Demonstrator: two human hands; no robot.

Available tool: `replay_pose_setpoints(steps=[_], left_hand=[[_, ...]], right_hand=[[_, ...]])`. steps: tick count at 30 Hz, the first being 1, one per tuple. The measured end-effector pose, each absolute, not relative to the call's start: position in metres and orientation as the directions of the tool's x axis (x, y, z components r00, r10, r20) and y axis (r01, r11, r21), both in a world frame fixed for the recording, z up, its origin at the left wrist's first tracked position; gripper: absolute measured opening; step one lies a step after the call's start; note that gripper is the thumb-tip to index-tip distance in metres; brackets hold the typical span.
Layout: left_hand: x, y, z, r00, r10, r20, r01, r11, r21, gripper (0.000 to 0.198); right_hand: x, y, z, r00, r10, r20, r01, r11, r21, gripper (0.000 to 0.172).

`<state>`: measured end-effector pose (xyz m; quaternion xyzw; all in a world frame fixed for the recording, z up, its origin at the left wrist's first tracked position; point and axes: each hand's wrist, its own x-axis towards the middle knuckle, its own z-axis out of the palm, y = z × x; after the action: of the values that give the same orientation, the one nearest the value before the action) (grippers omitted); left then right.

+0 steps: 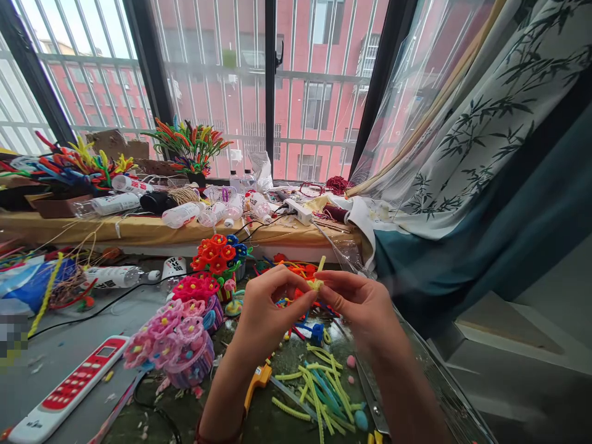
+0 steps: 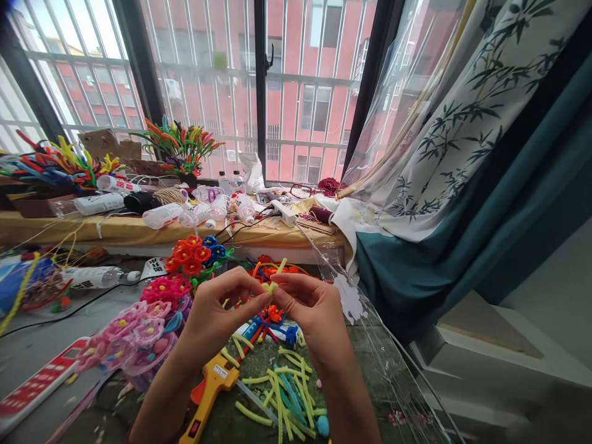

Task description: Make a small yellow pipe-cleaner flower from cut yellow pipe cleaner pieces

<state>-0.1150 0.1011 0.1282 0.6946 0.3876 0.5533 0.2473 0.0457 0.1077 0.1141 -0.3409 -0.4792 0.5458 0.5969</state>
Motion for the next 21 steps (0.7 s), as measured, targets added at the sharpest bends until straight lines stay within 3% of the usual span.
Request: replay_pose_setpoints(steps=[10,15,21], left_hand=[[-0.1152,0.1011,0.1288,0.020,0.884,0.467,0.261,-0.455,0.851,0.018],[-0.1171,0.1017,0.1271,0.043,0.933,0.358,0.119,-0.361,0.925,0.023],[-0.1188,0.1009,0.1299,0.057,0.932,0.357,0.027,-0.359,0.933,0.015]], right_hand=[[0.0407,0.1063,0.1152,-0.048,0.975,0.216,-0.344,0.187,-0.920,0.025],[0.0409,0.1083,0.1144,-0.093,0.973,0.209,-0.358,0.164,-0.919,0.032],[0.0410,0.1099,0.1131,-0.080,0.973,0.217,-0.394,0.169,-0.903,0.031]])
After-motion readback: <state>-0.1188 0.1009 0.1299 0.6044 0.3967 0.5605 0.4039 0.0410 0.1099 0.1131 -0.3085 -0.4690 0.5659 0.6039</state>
